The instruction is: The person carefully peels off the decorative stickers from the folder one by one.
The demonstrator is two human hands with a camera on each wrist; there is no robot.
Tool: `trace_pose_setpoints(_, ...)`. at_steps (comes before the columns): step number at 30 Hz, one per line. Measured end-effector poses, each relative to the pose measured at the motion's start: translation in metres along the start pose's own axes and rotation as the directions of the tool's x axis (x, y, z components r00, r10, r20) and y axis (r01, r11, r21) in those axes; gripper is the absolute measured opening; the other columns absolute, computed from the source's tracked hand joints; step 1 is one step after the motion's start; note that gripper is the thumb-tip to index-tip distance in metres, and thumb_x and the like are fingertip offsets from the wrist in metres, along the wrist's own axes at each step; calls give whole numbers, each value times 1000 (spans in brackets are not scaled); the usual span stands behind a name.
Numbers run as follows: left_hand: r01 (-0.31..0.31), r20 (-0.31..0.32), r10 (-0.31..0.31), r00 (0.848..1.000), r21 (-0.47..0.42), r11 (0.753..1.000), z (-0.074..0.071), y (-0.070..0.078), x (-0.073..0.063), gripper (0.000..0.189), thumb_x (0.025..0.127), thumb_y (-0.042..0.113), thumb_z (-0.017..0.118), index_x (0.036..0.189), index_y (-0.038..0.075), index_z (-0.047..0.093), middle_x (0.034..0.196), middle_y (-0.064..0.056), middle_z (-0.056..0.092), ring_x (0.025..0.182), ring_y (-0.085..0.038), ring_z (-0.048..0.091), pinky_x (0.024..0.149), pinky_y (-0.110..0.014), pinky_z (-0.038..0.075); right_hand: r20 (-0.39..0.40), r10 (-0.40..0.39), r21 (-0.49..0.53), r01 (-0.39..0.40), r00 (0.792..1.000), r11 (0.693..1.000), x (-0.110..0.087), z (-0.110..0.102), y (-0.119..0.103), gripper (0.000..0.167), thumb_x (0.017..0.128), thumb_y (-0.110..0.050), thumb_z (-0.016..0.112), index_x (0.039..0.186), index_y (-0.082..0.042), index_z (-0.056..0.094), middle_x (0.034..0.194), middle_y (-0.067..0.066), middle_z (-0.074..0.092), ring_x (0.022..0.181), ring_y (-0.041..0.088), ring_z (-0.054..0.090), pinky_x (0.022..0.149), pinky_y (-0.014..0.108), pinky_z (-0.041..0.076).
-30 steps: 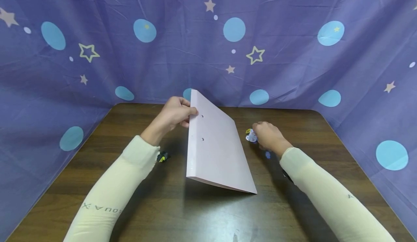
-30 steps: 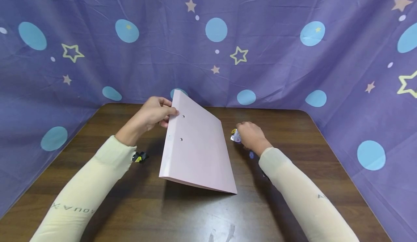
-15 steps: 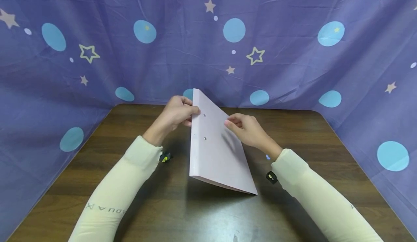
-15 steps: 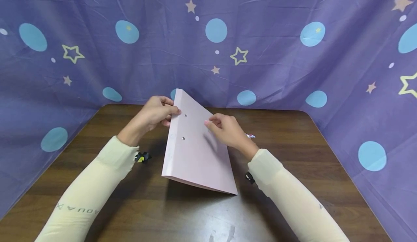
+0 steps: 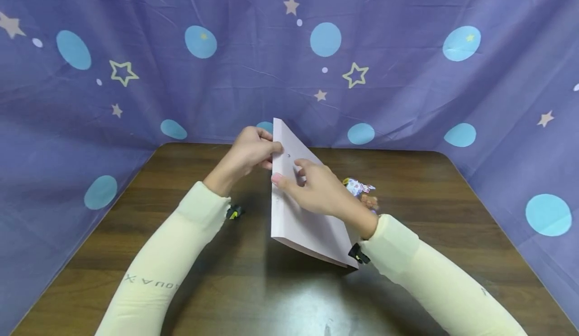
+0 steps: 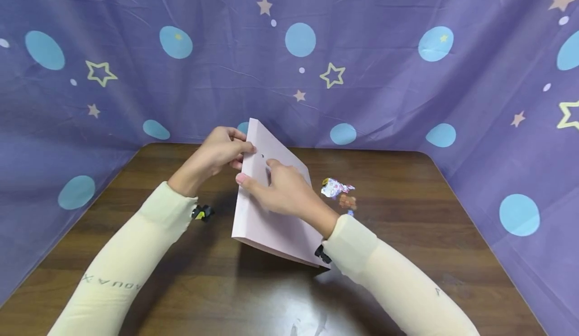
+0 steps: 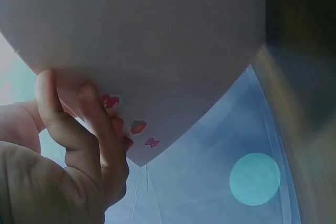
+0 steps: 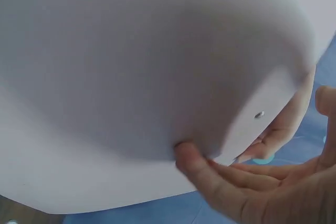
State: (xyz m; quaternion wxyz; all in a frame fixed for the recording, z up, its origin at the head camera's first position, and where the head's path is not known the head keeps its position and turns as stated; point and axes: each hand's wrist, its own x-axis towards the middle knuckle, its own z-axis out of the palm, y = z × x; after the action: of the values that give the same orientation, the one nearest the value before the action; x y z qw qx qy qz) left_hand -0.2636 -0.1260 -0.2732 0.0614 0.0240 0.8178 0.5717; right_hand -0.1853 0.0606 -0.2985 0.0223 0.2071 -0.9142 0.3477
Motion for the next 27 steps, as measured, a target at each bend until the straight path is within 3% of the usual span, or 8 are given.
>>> trace_pose_setpoints(4,-5,-8,5,1000,6,1000,3,3,1,31,85,5,72,111,-6,59,98,-18,63,62,-14,65,54,-25,62,-10,18,-59,-18,1000,998,3,-2,-8,67,93,-74,51,107,-10,62,81,4,64,74,20,62,57,33,53)
trace_pose_setpoints(9,-20,-14,20,1000,-7,1000,5,9,2,29,85,2,69,111,-6,59,95,-17,62,62,-15,65,54,-26,63,8,43,-110,-42,999,993,10,-6,-16,60,90,-71,56,86,-12,61,77,3,64,69,19,61,53,32,51)
trace_pose_setpoints(17,-24,-13,23,1000,-48,999,9,15,1,27,87,-1,67,112,-7,60,93,-19,62,60,-16,63,54,-26,63,47,89,-96,-84,995,992,15,-13,-21,44,90,-52,62,73,-11,62,63,1,61,62,18,61,47,30,47)
trace_pose_setpoints(27,-45,55,57,997,-193,980,11,7,-2,31,106,21,56,121,-6,60,102,-12,58,67,-17,64,63,-28,65,15,138,-34,-138,990,990,17,-25,-18,40,87,-43,62,58,-15,55,53,-3,57,56,14,62,46,27,46)
